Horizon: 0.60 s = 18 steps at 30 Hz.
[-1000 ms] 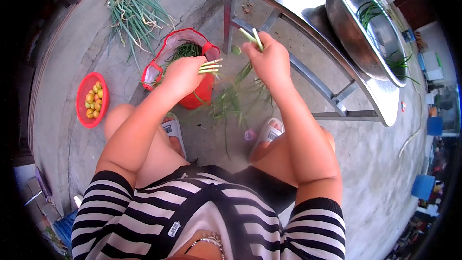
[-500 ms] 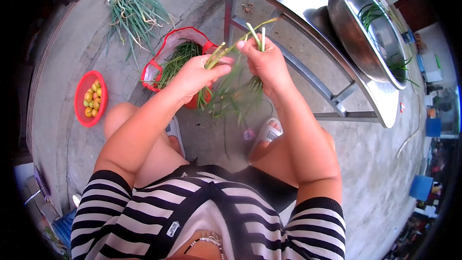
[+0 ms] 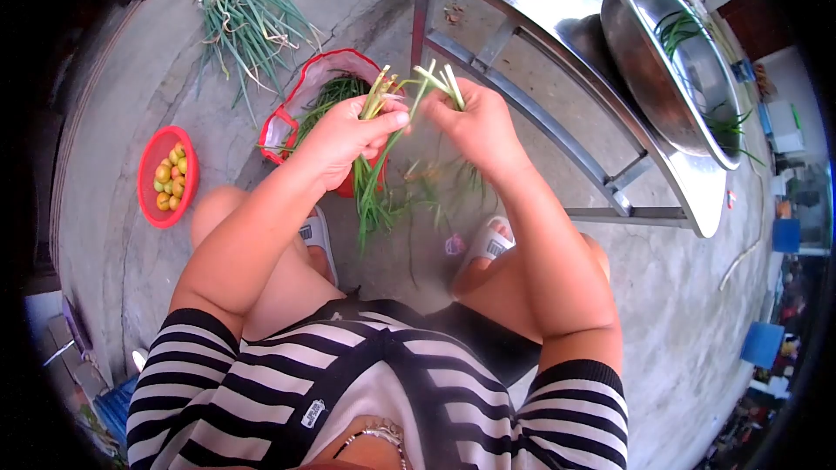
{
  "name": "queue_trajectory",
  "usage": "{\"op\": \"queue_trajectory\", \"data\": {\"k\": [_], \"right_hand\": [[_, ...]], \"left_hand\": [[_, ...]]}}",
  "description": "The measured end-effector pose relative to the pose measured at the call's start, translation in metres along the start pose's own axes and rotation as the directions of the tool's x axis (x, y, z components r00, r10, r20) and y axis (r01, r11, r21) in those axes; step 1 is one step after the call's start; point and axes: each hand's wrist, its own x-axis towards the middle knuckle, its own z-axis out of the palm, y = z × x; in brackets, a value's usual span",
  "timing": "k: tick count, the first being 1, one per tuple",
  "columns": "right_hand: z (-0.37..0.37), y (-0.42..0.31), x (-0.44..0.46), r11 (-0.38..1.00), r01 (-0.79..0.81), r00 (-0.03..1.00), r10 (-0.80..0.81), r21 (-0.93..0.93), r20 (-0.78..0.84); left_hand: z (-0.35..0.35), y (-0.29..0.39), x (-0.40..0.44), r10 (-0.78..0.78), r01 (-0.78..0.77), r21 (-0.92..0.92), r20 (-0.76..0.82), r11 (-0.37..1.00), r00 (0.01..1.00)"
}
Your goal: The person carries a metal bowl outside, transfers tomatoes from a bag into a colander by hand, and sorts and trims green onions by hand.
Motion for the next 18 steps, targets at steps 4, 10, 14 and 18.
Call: {"op": "queue_trajectory", "data": {"k": [4, 10, 14, 18], "right_hand": [[-0.009, -0.003, 0.004, 0.998, 0.038, 0.972, -0.051, -0.058, -0.229], [-0.041, 0.005, 0.015, 0.992, 0.03, 0.918, -0.076, -0.123, -0.389], [-0.046, 0.014, 0.019, 0.872, 0.039, 0.912, -0.23, -0.488, -0.339], [-0.044, 0.018, 0.019, 0.656, -0.075, 0.907, -0.268, -0.751, -0.325]], "left_hand": [[-0.007, 0.002, -0.004, -0.115, 0.117, -0.037, 0.057, 0.992, 0.992], [-0.012, 0.007, -0.011, -0.202, 0.213, -0.132, 0.092, 0.968, 0.975], [-0.018, 0.008, -0.008, -0.161, 0.17, -0.11, 0.081, 0.979, 0.984], [-0.025, 0.017, -0.008, -0.082, 0.088, -0.062, 0.095, 0.994, 0.992]]}}
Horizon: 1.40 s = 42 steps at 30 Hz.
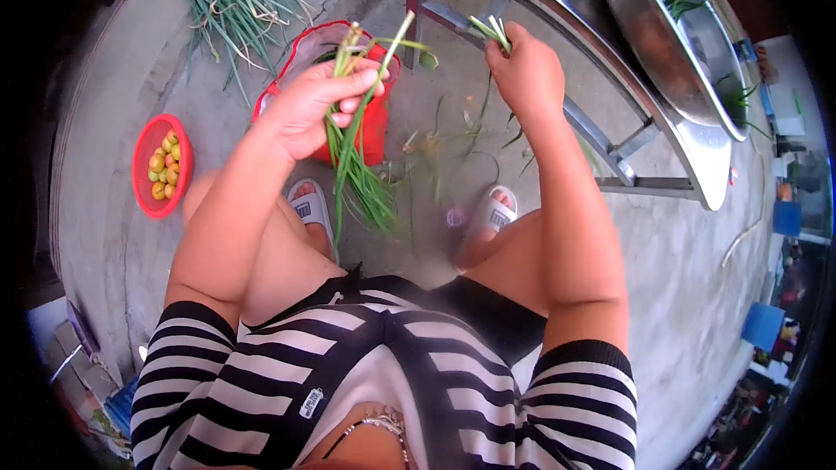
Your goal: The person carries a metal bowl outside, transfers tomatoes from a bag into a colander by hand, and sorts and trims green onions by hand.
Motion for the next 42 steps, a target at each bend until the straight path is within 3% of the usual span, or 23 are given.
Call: {"op": "queue_trajectory", "data": {"k": [2, 5, 7, 10, 12, 14, 16, 17, 19, 21, 25, 32, 37, 42], "right_hand": [[0.006, 0.01, -0.004, 0.993, 0.054, 0.987, -0.068, 0.102, 0.145], [0.034, 0.015, -0.022, 0.987, 0.111, 0.895, -0.046, -0.121, 0.445], [0.077, 0.022, -0.056, 0.962, 0.222, 0.83, -0.1, -0.16, 0.549], [0.146, 0.017, -0.13, 0.914, 0.391, 0.349, -0.039, -0.107, 0.936], [0.235, 0.054, -0.219, 0.843, 0.538, 0.107, -0.033, -0.03, 0.994], [0.236, 0.04, -0.272, 0.818, 0.554, -0.065, -0.146, 0.157, 0.987], [0.2, 0.008, -0.282, 0.953, 0.281, -0.175, 0.168, -0.115, 0.97], [0.219, 0.029, -0.31, 0.939, 0.34, -0.29, 0.156, -0.051, 0.944], [0.289, 0.108, -0.403, 0.812, 0.491, -0.546, 0.005, 0.315, 0.838], [0.313, 0.142, -0.452, 0.78, 0.44, -0.656, -0.059, 0.445, 0.752], [0.313, 0.144, -0.471, 0.908, 0.362, -0.729, 0.136, 0.21, 0.67], [0.25, 0.187, -0.429, 0.963, 0.233, -0.777, 0.098, 0.138, 0.622], [0.208, 0.227, -0.383, 0.971, 0.227, -0.789, 0.135, 0.08, 0.599], [0.196, 0.241, -0.371, 0.957, 0.271, -0.803, 0.165, 0.105, 0.573]], "left_hand": [[-0.004, 0.005, -0.004, 0.049, -0.049, 0.023, -0.018, 0.999, 0.999], [-0.008, 0.012, -0.009, 0.088, -0.087, 0.041, -0.038, 0.995, 0.995], [-0.013, 0.014, -0.01, 0.118, -0.116, 0.056, -0.036, 0.992, 0.992], [-0.022, 0.016, -0.011, 0.133, -0.133, 0.108, 0.01, 0.985, 0.991], [-0.025, 0.018, -0.013, 0.153, -0.154, 0.096, 0.02, 0.983, 0.988], [-0.023, 0.02, -0.018, 0.172, -0.171, 0.09, -0.005, 0.981, 0.985], [-0.022, 0.023, -0.025, 0.186, -0.179, 0.122, -0.045, 0.976, 0.982], [-0.02, 0.025, -0.029, 0.192, -0.183, 0.138, -0.056, 0.973, 0.98], [-0.019, 0.026, -0.034, 0.187, -0.175, 0.158, -0.062, 0.972, 0.98], [-0.019, 0.024, -0.037, 0.167, -0.155, 0.16, -0.065, 0.975, 0.984], [-0.025, 0.021, -0.028, 0.126, -0.103, 0.21, -0.099, 0.972, 0.987], [-0.045, 0.016, 0.016, 0.031, 0.051, 0.244, -0.321, 0.968, 0.947], [-0.056, 0.01, 0.029, -0.036, 0.12, 0.153, -0.463, 0.981, 0.885], [-0.024, 0.018, -0.002, -0.082, 0.161, 0.1, -0.539, 0.982, 0.838]]}}
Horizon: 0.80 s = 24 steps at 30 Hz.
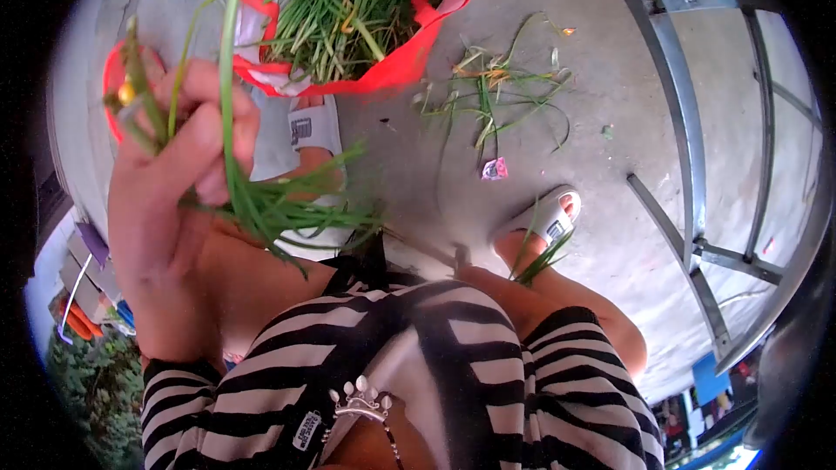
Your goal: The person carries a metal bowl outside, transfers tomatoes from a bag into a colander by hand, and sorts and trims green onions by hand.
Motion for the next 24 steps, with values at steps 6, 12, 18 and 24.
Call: {"op": "queue_trajectory", "data": {"k": [6, 12, 18, 24], "right_hand": [[0.004, -0.013, 0.035, 0.987, 0.018, 1.0, -0.017, -0.158, 0.012], [-0.008, -0.045, 0.072, 0.884, 0.04, 0.994, -0.083, -0.466, -0.072], [-0.064, -0.116, -0.123, 0.944, 0.329, 0.415, -0.12, 0.026, -0.902], [0.023, -0.221, -0.35, 0.013, 0.98, -0.198, -0.046, -0.199, -0.979]], "left_hand": [[0.012, -0.03, -0.07, 0.072, -0.075, -0.011, -0.186, 0.997, 0.98], [0.021, -0.076, -0.136, 0.069, -0.091, -0.166, -0.133, 0.982, 0.989], [0.036, -0.115, -0.158, 0.148, -0.134, -0.319, 0.019, 0.938, 0.989], [0.046, -0.11, -0.168, 0.218, -0.101, -0.389, 0.269, 0.916, 0.938]]}}
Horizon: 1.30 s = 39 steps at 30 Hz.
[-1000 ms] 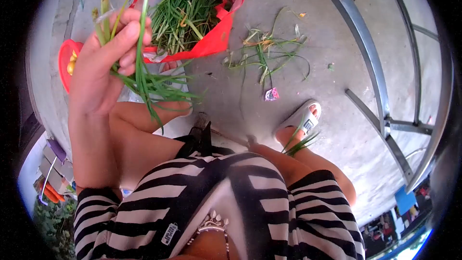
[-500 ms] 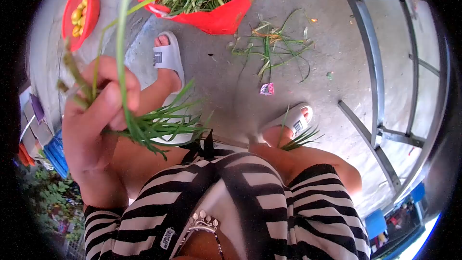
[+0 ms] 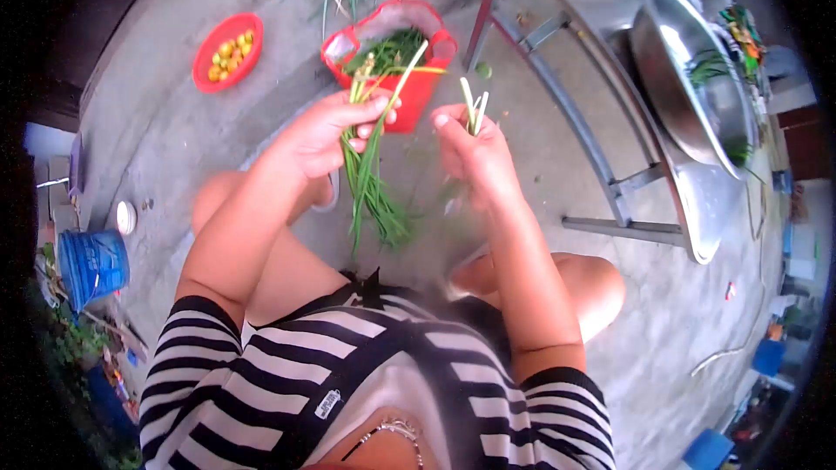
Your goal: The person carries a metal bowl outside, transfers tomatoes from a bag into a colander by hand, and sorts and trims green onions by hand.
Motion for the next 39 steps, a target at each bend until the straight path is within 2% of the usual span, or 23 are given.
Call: {"op": "queue_trajectory", "data": {"k": [5, 8, 10, 11, 14, 19, 23, 27, 28, 32, 34, 35, 37, 39], "right_hand": [[0.054, -0.048, -0.05, 0.96, 0.248, 0.969, -0.245, -0.129, 0.039], [0.072, -0.061, -0.071, 0.938, 0.299, 0.954, -0.293, -0.176, 0.058], [0.074, -0.065, -0.077, 0.925, 0.296, 0.955, -0.29, -0.24, 0.06], [0.074, -0.067, -0.079, 0.914, 0.304, 0.952, -0.299, -0.269, 0.061], [0.066, -0.075, -0.071, 0.869, 0.361, 0.93, -0.361, -0.339, 0.064], [0.05, -0.089, -0.032, 0.775, 0.396, 0.912, -0.393, -0.492, 0.114], [0.03, -0.092, -0.004, 0.808, 0.341, 0.94, -0.309, -0.48, 0.148], [0.005, -0.071, 0.022, 0.783, 0.275, 0.952, -0.301, -0.558, 0.047], [0.004, -0.073, 0.019, 0.816, 0.217, 0.973, -0.227, -0.535, 0.048], [-0.004, -0.083, 0.033, 0.801, 0.221, 0.936, -0.335, -0.556, -0.11], [-0.022, -0.085, 0.045, 0.837, 0.193, 0.933, -0.317, -0.511, -0.167], [-0.029, -0.087, 0.048, 0.828, 0.198, 0.938, -0.314, -0.524, -0.143], [-0.046, -0.083, 0.057, 0.727, 0.143, 0.963, -0.258, -0.672, -0.074], [-0.058, -0.076, 0.061, 0.511, 0.132, 0.984, -0.172, -0.849, 0.05]], "left_hand": [[0.023, -0.001, -0.024, 0.023, -0.037, 0.085, 0.16, 0.996, 0.987], [0.036, 0.002, -0.045, 0.045, -0.077, 0.134, 0.227, 0.988, 0.973], [0.047, 0.007, -0.06, 0.067, -0.11, 0.174, 0.234, 0.979, 0.97], [0.055, 0.008, -0.065, 0.063, -0.091, 0.146, 0.185, 0.985, 0.981], [0.066, 0.015, -0.064, 0.191, -0.232, 0.289, 0.166, 0.929, 0.968], [0.072, 0.029, -0.036, 0.261, -0.277, 0.285, 0.095, 0.918, 0.961], [0.052, 0.027, 0.005, 0.167, -0.188, 0.184, 0.123, 0.965, 0.978], [0.031, 0.017, 0.033, 0.021, -0.037, 0.119, 0.135, 0.992, 0.991], [0.028, 0.012, 0.033, -0.011, -0.002, 0.112, 0.117, 0.994, 0.993], [0.009, 0.011, 0.046, -0.038, 0.024, 0.115, 0.12, 0.993, 0.992], [-0.003, 0.011, 0.055, -0.056, 0.045, 0.142, 0.074, 0.989, 0.996], [-0.008, 0.011, 0.059, -0.052, 0.044, 0.141, 0.049, 0.989, 0.997], [-0.017, 0.013, 0.069, -0.036, 0.036, 0.139, 0.0, 0.99, 0.999], [-0.02, 0.013, 0.073, -0.035, 0.037, 0.138, -0.019, 0.99, 0.999]]}}
